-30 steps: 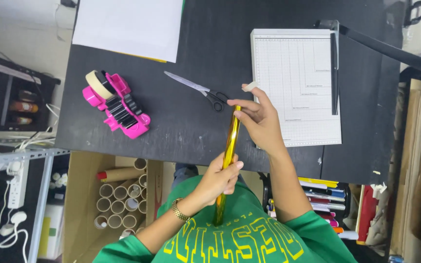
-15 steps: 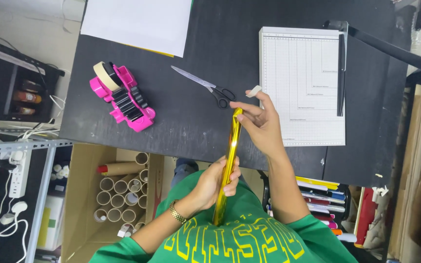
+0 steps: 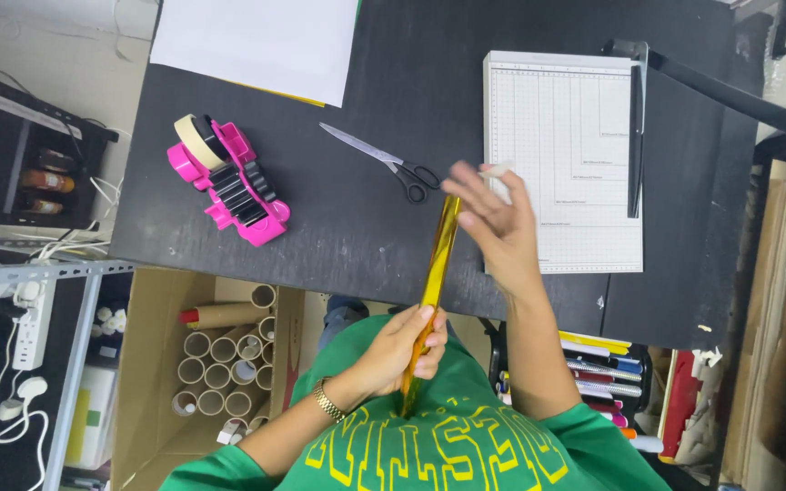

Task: Rolling sheets of gold foil and white paper into tight tubes for storage or organization.

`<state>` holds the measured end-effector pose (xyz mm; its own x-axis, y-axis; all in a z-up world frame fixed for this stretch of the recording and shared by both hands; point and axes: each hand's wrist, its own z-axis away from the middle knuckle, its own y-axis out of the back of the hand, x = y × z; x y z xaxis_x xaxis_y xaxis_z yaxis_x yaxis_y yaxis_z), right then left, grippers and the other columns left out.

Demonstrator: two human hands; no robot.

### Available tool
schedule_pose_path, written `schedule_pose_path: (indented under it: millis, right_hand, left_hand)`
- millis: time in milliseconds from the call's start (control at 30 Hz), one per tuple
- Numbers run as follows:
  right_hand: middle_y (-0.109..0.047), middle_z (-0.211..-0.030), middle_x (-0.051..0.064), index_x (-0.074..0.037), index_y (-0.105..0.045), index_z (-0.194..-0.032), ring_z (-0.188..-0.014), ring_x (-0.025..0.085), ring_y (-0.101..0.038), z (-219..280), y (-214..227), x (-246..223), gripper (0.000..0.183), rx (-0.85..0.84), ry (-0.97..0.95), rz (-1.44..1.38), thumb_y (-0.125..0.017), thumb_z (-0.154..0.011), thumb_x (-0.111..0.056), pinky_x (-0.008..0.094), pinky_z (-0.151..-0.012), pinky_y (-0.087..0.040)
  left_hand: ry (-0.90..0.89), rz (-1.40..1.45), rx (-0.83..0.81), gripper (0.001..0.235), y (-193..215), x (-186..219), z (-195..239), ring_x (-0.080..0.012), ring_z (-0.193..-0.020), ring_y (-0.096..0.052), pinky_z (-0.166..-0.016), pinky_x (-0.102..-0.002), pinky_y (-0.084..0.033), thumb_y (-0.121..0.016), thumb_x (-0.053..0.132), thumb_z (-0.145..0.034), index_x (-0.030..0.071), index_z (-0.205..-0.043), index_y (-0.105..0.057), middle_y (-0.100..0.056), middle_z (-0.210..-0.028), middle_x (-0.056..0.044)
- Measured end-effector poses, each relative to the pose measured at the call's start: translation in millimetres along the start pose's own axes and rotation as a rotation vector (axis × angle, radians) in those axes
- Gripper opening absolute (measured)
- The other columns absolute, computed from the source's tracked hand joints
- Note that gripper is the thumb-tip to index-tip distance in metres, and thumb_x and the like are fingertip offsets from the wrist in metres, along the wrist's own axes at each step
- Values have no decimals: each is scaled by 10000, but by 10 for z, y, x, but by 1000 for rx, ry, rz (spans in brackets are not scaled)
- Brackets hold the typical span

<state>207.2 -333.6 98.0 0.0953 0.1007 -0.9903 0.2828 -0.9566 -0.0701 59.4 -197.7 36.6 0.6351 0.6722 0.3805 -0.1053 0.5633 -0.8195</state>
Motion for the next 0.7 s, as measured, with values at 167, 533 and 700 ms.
schedule_pose_path:
  millis: [167,533,700]
  right_hand:
    - [-651,-1172,170,-60,-591,-1223,-1165,297,-662,244,387,73,176,112,204,165,-523,-1064,-87,476,-1051,-543]
    - [-574,-611,45,-74,-684,-766,-685,236,-589,244,-73,-637,194,-488,-134,574,-655,-954,-116,387,-706,-508]
    - [-582,-590,54,-72,-695,-739,-665,249,-591,208,-70,-586,200,-466,-125,590,-682,-936,-104,384,-692,-510]
  left_hand:
    - [-114,-166,125,205,-78,197,-80,-105,-452,-403,-357,-230,-367,-364,234,-1129,84,-1041,-473,-329,-749,4]
    - [-266,-773,184,188,-367,627,-8,-129,-464,-522,-432,-258,-499,-525,96,-1032,-17,-1175,-570,-509,-603,-51]
    - [-288,-840,193,172,-444,688,21,-140,-464,-549,-455,-276,-507,-520,110,-1030,2,-1146,-586,-553,-562,-70]
